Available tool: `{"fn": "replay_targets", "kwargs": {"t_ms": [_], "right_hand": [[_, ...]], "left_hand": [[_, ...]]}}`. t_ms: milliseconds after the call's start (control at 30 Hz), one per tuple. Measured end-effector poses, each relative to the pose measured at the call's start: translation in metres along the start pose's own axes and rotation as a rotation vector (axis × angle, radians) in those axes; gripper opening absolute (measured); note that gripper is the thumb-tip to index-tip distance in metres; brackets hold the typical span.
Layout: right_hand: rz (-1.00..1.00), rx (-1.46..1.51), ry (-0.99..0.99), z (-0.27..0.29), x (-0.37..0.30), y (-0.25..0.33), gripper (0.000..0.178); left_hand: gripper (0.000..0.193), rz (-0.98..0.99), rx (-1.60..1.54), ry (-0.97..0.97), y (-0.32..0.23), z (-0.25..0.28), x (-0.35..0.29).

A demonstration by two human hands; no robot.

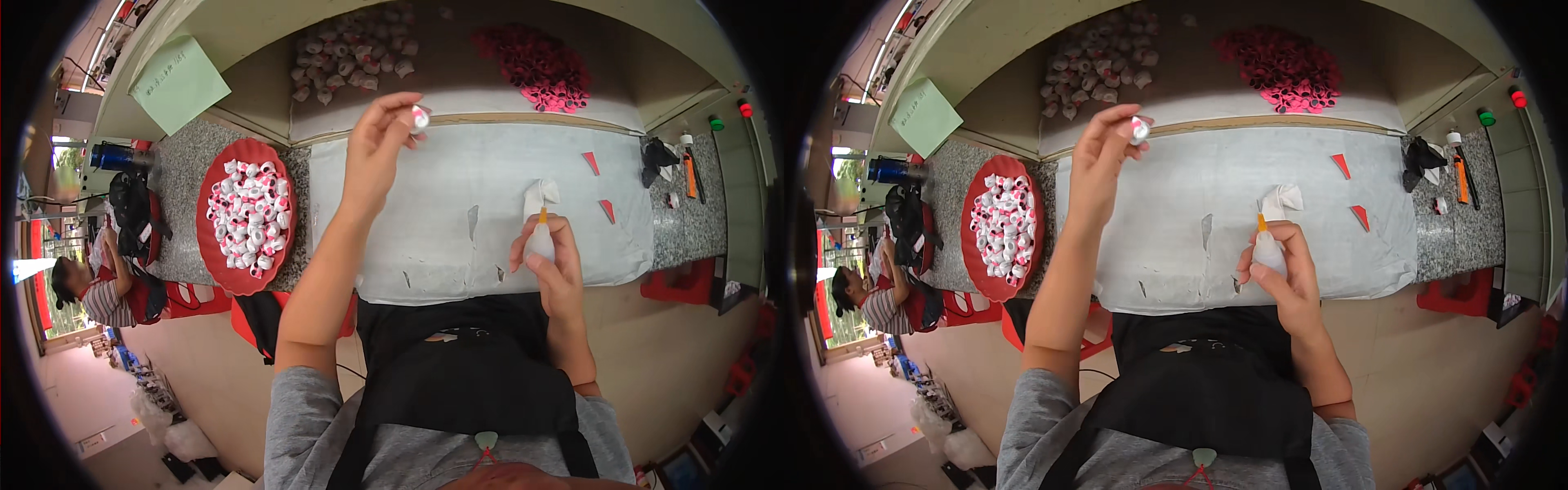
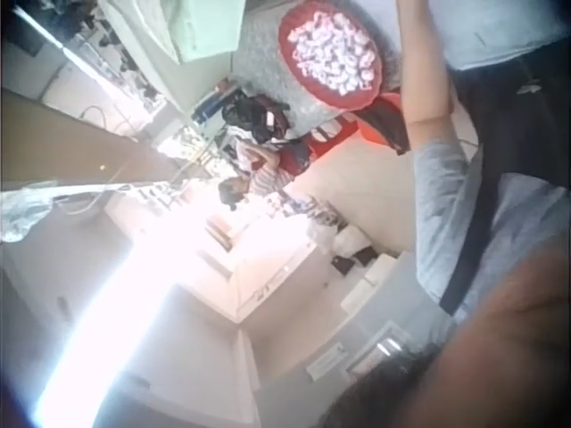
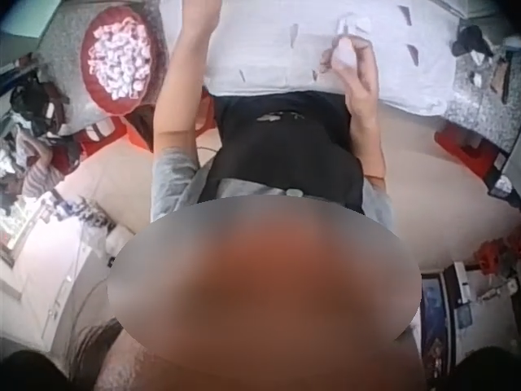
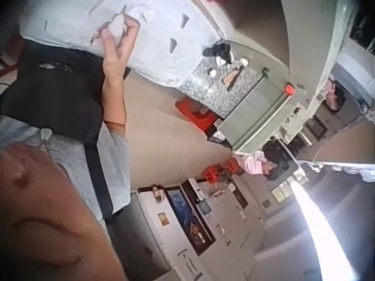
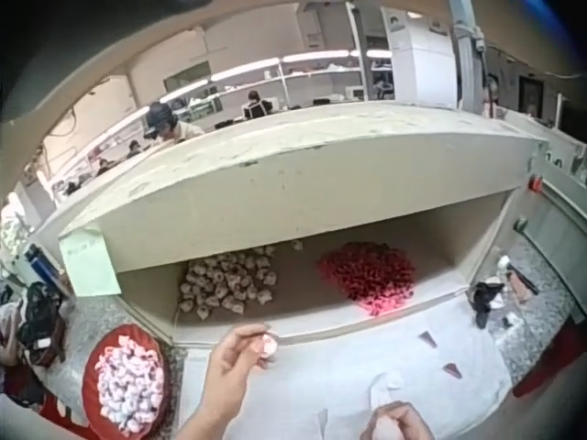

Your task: Gluing small pink bows onto white toy cat heads.

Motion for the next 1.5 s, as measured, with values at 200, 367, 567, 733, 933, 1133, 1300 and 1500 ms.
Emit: {"fn": "replay_targets", "kwargs": {"t_ms": [200,367,567,733,933,1133,1300,1500], "right_hand": [[0.038,-0.141,-0.093,-0.005,0.006,0.026,0.031],[0.282,-0.051,-0.186,-0.003,0.006,0.039,0.030],[0.427,-0.140,-0.385,-0.014,0.002,0.052,0.037],[0.705,-0.461,-0.157,-0.033,-0.010,0.062,0.039],[0.770,-0.599,0.007,-0.052,-0.015,0.060,0.037],[0.757,-0.597,0.042,-0.054,-0.014,0.059,0.037],[0.741,-0.609,0.040,-0.055,-0.015,0.059,0.037],[0.735,-0.650,0.073,-0.054,-0.015,0.059,0.036]], "left_hand": [[0.020,0.364,-0.609,0.164,0.024,-0.028,-0.064],[0.029,0.294,-0.599,0.143,0.022,-0.040,-0.090],[0.023,0.132,-0.548,0.090,0.022,-0.038,-0.102],[0.030,0.082,-0.567,0.110,0.022,-0.036,-0.108],[0.037,0.181,-0.670,0.087,0.022,-0.035,-0.109],[0.036,0.168,-0.663,0.098,0.022,-0.035,-0.109],[0.035,0.169,-0.659,0.097,0.023,-0.036,-0.109],[0.035,0.177,-0.642,0.099,0.024,-0.037,-0.110]]}}
Point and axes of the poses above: each hand's wrist, its own x-axis towards the middle knuckle, its own z-axis out of the back of the hand, y = z × x, the point moved 5 cm from there along x, towards the middle knuckle, and after that the axes turned 7 degrees about z, right-handed, at the moved point
